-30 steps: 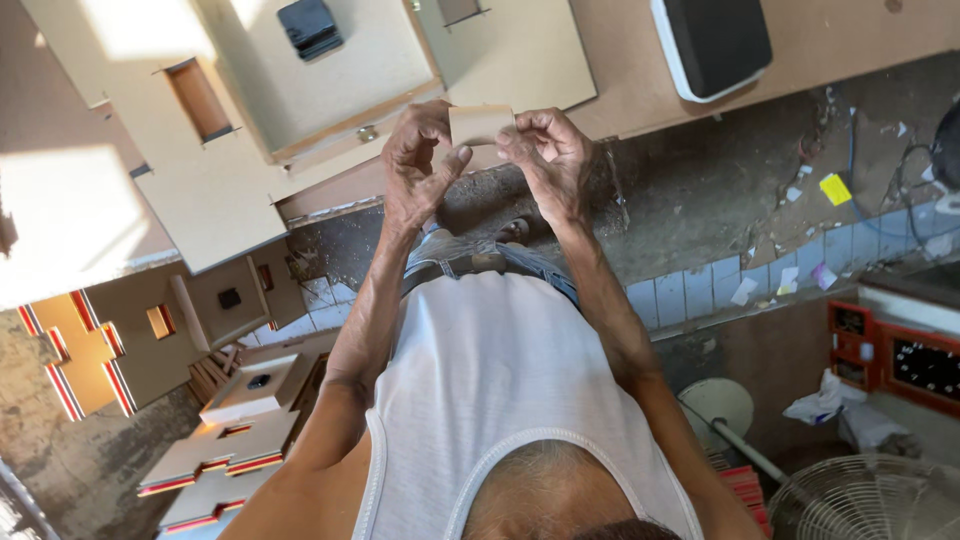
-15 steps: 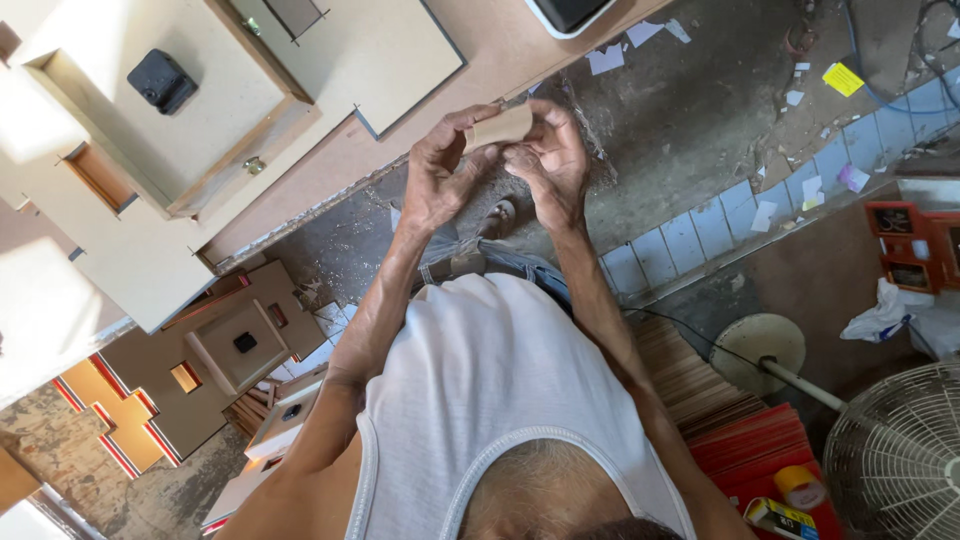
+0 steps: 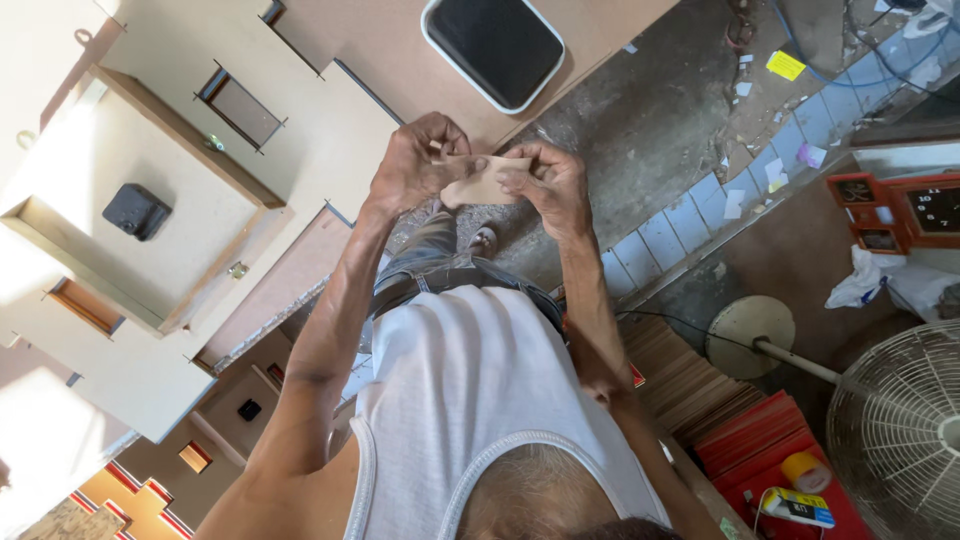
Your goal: The person sands wooden picture-frame components at a workbench, rubbing a sanding block with sandpaper along the edges of the frame pieces. They reposition the frame parts and sanding block repeatedly, sanding different edges and sides of the pieces.
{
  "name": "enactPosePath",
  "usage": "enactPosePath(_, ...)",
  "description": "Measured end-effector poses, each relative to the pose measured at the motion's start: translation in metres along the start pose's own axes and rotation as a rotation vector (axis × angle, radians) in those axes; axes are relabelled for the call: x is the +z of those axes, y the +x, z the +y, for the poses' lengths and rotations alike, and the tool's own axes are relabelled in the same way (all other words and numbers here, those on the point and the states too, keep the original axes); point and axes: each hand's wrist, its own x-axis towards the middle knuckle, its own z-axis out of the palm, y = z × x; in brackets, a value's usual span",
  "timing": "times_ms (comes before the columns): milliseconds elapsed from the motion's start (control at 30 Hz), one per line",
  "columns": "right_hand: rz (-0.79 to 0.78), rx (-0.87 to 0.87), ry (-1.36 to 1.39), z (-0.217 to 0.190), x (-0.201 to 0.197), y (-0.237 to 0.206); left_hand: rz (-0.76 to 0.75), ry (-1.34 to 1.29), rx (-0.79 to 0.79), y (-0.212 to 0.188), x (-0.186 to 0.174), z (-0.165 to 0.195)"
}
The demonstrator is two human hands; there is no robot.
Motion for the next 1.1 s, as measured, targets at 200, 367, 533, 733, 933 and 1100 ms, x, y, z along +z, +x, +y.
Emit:
enactPosePath(200,0.086,-0.126,-0.010,0.005,0.015,0.059,-0.144,-0.308,-0.064,0.053,-0.026,-0.002)
enactPosePath(367,0.167,-0.024,-0.091,-0.004,0.018,0.095,-0.064,-0.084,0.176,0.099,-0.061,-0.003)
enactPosePath(533,0.384,0.023,-0.329,-0.010,0.014,0.135,0.161,0.426,0.484,0.153,-0.064,-0.019)
enactPosePath(733,0.409,0.126,-0.457,-0.023,0.001,0.146,0.130,0.985,0.532,0.157,-0.011,-0.042)
enactPosePath(933,0.338,0.116,-0.630,-0.037,-0.011,0.143,-0.100,0.956,0.577,0.121,0.017,-0.051)
enactPosePath(1100,0.411,-0.050,-1.164,-0.044,-0.023,0.136,-0.208,1.004,0.462,0.111,0.024,-0.026)
